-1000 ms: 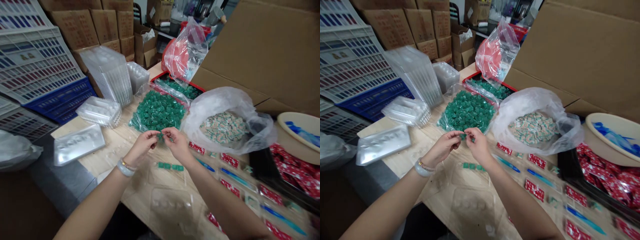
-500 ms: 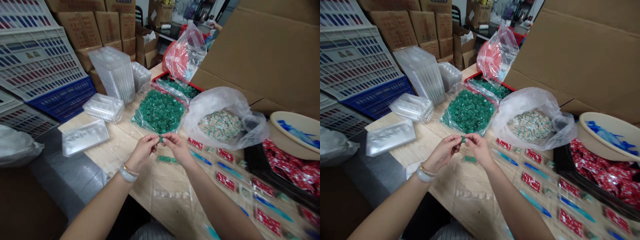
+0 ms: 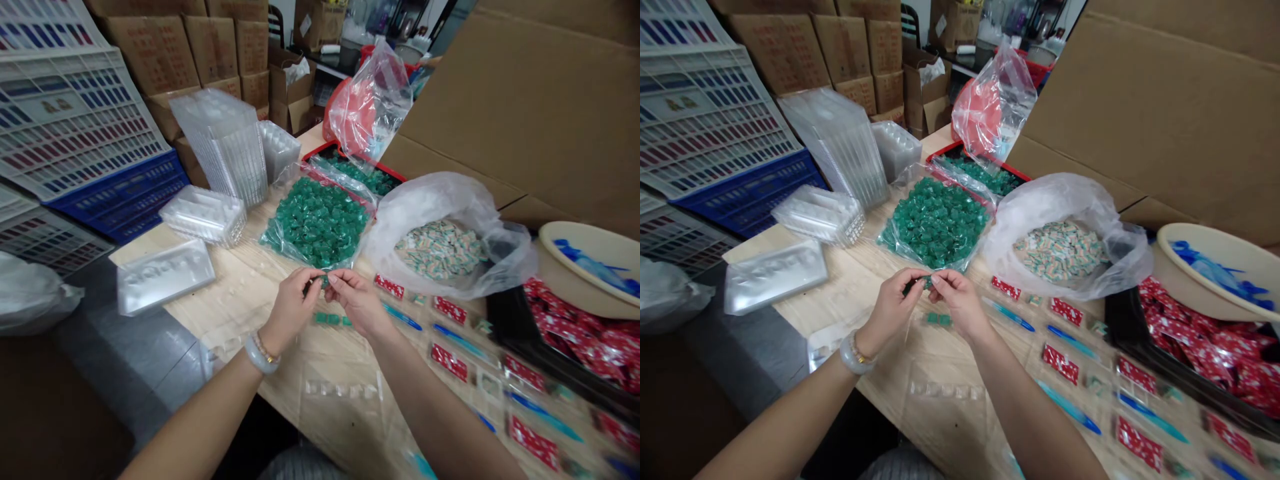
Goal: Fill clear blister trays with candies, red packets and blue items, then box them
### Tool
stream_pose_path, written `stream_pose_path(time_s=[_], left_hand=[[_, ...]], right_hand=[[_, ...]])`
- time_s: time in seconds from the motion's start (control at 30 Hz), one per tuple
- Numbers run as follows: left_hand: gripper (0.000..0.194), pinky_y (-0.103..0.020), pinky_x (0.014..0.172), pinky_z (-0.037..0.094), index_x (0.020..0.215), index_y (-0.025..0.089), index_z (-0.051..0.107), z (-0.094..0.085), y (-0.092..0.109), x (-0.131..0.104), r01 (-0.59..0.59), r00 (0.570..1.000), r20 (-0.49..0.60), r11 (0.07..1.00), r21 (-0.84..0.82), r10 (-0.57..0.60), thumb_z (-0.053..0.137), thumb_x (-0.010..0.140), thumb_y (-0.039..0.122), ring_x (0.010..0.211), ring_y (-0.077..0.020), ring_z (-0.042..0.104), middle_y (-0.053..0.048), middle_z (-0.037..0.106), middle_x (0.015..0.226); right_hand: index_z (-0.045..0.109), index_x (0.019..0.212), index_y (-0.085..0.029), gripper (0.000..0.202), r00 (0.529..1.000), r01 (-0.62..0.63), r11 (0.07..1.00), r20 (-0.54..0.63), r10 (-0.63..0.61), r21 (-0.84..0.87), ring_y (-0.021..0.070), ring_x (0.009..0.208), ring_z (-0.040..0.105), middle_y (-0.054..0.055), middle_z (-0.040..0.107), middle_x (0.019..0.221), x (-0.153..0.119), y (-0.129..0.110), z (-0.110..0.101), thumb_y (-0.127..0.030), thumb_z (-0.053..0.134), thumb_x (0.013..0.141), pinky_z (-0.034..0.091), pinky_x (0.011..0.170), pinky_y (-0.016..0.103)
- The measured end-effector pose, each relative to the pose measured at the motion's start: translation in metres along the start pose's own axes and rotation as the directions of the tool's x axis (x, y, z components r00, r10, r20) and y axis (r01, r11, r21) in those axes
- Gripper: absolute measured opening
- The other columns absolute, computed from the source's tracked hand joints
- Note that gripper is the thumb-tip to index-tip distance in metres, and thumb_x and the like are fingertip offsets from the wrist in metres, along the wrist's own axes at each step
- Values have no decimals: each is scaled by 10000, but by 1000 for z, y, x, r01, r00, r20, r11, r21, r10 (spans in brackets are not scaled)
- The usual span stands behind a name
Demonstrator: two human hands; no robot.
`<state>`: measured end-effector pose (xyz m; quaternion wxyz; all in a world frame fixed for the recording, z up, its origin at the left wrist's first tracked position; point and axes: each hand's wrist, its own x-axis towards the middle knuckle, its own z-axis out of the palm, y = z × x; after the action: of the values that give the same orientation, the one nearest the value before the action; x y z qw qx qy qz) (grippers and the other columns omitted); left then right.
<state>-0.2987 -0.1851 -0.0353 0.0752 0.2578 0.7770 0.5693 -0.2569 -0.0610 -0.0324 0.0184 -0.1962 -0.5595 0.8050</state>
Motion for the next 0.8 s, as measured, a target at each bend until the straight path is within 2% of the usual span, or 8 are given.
stream_pose_path(time_s=[0.1,0.2,0.4,0.53,0.63,0.7,0.8], left_hand=[[187,-249,731,433,880,164,583,0,1,-1,25,999,-20,999,-33,-26,424,831,249,793,-140,559,-41,613,836],[215,-259,744,435,870,165,602,-1,-1,-1,-14,1000,8,1000,12,14,401,841,237,810,-148,559,-51,608,839],[309,-268,832,419,1104,191,510,-2,-2,-3,-90,992,97,990,105,80,412,815,147,931,-147,539,-55,586,1020],[236,-268,799,426,988,180,570,-3,1,-2,-207,973,147,955,211,179,399,827,163,904,-152,526,-69,559,962],[215,-265,764,433,938,176,578,-2,2,-2,-193,980,101,951,243,173,389,834,174,854,-151,534,-66,564,906],[198,-259,751,434,935,176,565,-2,1,-2,-127,992,41,969,214,121,400,827,163,820,-145,550,-52,591,876],[179,-247,721,440,925,172,560,-2,0,-3,-51,998,-19,986,156,54,413,823,165,783,-136,566,-39,617,857]], right_hand=[[576,686,-159,240,1000,13,1000,-5,-13,11,74,524,504,-24,575,607,-6,2,2,-346,696,595,399,534,220],[556,657,-160,256,999,-45,997,-2,45,67,72,490,495,-28,572,578,-9,4,2,-352,707,580,390,493,214],[515,625,-163,264,988,-153,973,2,155,172,58,427,456,-47,537,500,-7,4,-1,-326,717,574,363,433,187],[503,618,-166,278,986,-162,973,-14,166,163,57,395,419,-53,510,475,-8,5,-1,-344,711,573,332,395,184],[517,684,-178,243,997,-60,992,-34,64,112,66,460,458,-52,516,542,-10,8,1,-361,666,630,378,459,198],[534,764,-191,224,998,47,998,-31,-46,41,83,585,516,-33,555,668,-12,11,2,-344,652,651,430,582,228],[542,832,-199,226,986,167,982,7,-167,-93,105,732,533,-6,573,812,-13,15,2,-307,646,663,437,711,261]])
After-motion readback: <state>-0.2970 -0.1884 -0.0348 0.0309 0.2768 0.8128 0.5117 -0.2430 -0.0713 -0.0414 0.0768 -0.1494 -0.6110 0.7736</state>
